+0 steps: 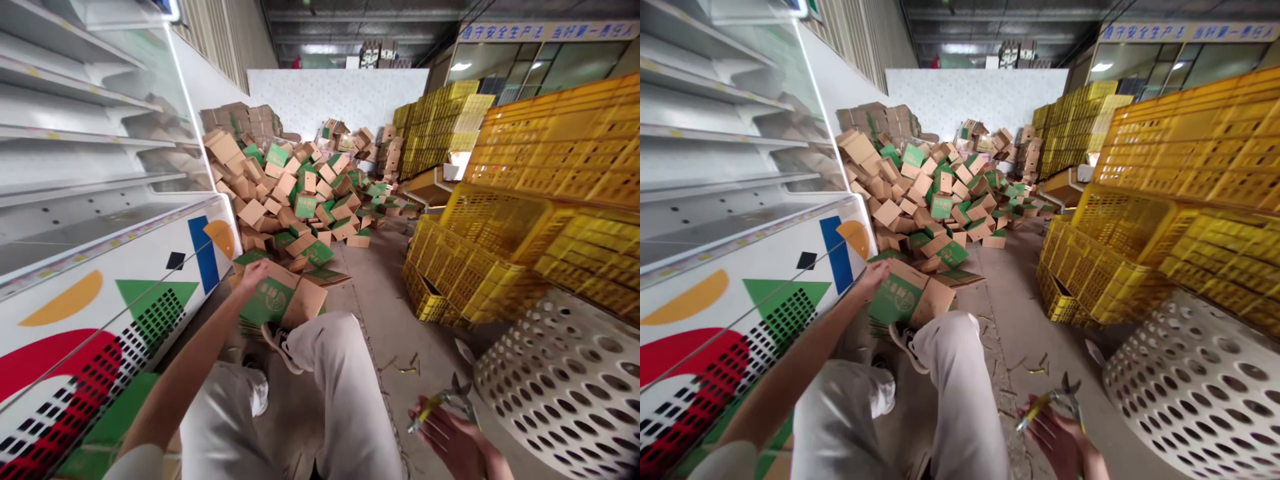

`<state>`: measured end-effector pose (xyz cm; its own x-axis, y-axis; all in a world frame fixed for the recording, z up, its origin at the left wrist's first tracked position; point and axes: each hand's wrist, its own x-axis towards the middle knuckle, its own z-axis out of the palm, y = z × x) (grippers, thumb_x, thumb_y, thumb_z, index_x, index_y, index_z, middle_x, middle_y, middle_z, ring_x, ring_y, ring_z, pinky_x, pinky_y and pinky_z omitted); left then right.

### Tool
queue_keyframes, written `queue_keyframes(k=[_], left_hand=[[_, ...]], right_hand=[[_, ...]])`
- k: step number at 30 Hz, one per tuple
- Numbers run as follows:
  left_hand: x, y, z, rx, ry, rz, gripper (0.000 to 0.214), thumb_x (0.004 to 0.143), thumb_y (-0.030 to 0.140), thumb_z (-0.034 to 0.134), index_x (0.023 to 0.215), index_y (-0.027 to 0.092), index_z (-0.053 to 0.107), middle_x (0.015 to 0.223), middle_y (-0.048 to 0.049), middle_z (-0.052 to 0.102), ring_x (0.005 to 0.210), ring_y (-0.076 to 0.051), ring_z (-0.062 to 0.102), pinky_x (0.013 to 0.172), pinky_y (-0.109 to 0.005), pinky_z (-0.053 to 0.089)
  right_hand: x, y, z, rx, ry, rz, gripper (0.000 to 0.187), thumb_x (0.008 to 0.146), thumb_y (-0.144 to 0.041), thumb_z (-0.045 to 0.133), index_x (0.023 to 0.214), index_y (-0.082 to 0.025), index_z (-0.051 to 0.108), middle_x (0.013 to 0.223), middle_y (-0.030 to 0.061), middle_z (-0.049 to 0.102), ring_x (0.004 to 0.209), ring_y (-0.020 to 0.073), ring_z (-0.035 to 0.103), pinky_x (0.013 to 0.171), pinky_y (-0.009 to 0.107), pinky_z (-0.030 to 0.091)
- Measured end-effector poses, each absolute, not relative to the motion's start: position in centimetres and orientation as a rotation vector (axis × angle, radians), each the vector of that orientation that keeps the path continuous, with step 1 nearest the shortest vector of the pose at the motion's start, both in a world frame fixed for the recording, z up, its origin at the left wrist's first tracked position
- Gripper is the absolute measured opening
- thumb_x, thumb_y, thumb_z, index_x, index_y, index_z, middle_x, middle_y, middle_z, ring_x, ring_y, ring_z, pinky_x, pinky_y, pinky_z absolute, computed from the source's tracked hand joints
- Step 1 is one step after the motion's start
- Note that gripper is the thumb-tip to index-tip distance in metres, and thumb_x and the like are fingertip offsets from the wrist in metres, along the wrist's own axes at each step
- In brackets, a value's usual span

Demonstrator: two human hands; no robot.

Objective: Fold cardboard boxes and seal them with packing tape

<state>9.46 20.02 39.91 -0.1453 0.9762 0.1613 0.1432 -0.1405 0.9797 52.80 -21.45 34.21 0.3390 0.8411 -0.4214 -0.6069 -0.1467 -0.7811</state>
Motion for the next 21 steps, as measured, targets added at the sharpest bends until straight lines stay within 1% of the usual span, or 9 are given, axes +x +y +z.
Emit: queue_keyframes(k=[2,3,6,8,11,13,16,18,21], left_hand=[[8.6,20.3,44.9,1.207,1.138,1.549,0.031,0.087,0.038,0.078,0.074,0.017,0.058,0.065,0.0037,0.052,0.058,-0.007,0.041,0.055,-0.018,0.034],[8.2,20.3,47.2,1.171,1.078,1.597,0.029,0.086,0.035,0.079,0.074,0.017,0.059,0.065,0.0037,0.052,0.056,-0.005,0.039,0.052,-0.017,0.031],[6.9,19.7,52.1,1.161,1.016,1.624,0.029,0.086,0.026,0.077,0.068,0.017,0.057,0.056,0.006,0.043,0.048,-0.004,0.029,0.047,-0.017,0.021],[6.2,18.9,52.9,1.219,1.042,1.585,0.03,0.086,0.024,0.076,0.064,0.017,0.056,0.053,0.0072,0.038,0.046,-0.003,0.026,0.046,-0.018,0.018],[5.5,17.6,51.0,1.288,1.122,1.527,0.028,0.081,0.027,0.079,0.064,0.016,0.059,0.053,0.0063,0.041,0.047,-0.004,0.032,0.047,-0.018,0.022],[5.3,17.1,48.6,1.3,1.17,1.458,0.03,0.076,0.035,0.084,0.067,0.016,0.063,0.056,0.0046,0.048,0.05,-0.005,0.04,0.049,-0.018,0.027],[5.7,17.2,45.0,1.245,1.212,1.384,0.045,0.067,0.053,0.091,0.076,0.015,0.069,0.068,-0.0006,0.063,0.061,-0.009,0.054,0.057,-0.02,0.041],[6.3,17.8,42.6,1.178,1.231,1.37,0.056,0.062,0.063,0.092,0.082,0.015,0.071,0.078,-0.0045,0.07,0.068,-0.012,0.062,0.064,-0.023,0.047],[7.6,18.9,38.7,1.146,1.289,1.286,0.063,0.061,0.072,0.089,0.081,0.017,0.066,0.081,-0.0055,0.07,0.071,-0.013,0.064,0.067,-0.025,0.048]], right_hand=[[53.2,-21.1,34.5,-1.142,-0.271,1.271,0.052,0.06,-0.061,0.092,0.093,-0.021,0.09,0.129,0.0203,0.079,0.137,0.0488,0.065,0.127,0.068,0.043],[53.4,-21.0,34.7,-1.134,-0.277,1.257,0.052,0.061,-0.061,0.091,0.093,-0.02,0.089,0.13,0.0212,0.079,0.139,0.0492,0.063,0.127,0.068,0.042],[54.2,-20.7,34.9,-1.124,-0.288,1.21,0.05,0.059,-0.058,0.09,0.091,-0.019,0.089,0.131,0.0227,0.078,0.144,0.0507,0.059,0.128,0.067,0.041],[54.6,-20.6,34.8,-1.117,-0.3,1.213,0.05,0.059,-0.057,0.09,0.091,-0.019,0.089,0.13,0.0221,0.078,0.143,0.0506,0.06,0.129,0.067,0.04],[54.6,-20.5,34.2,-1.116,-0.292,1.236,0.052,0.06,-0.059,0.09,0.094,-0.02,0.09,0.128,0.0204,0.079,0.139,0.049,0.063,0.13,0.065,0.039],[54.4,-20.2,33.9,-1.129,-0.288,1.238,0.051,0.059,-0.06,0.091,0.092,-0.021,0.089,0.126,0.0194,0.08,0.137,0.0478,0.065,0.13,0.065,0.039],[54.0,-19.1,33.7,-1.159,-0.326,1.201,0.052,0.058,-0.065,0.092,0.088,-0.023,0.087,0.122,0.0174,0.082,0.131,0.0457,0.068,0.129,0.066,0.041],[54.0,-17.9,34.1,-1.192,-0.355,1.123,0.056,0.057,-0.068,0.093,0.088,-0.023,0.085,0.118,0.0167,0.083,0.127,0.0452,0.07,0.128,0.067,0.042],[54.1,-15.5,35.4,-1.231,-0.395,0.953,0.06,0.057,-0.067,0.095,0.094,-0.022,0.083,0.116,0.0154,0.082,0.126,0.0444,0.07,0.128,0.067,0.042]])
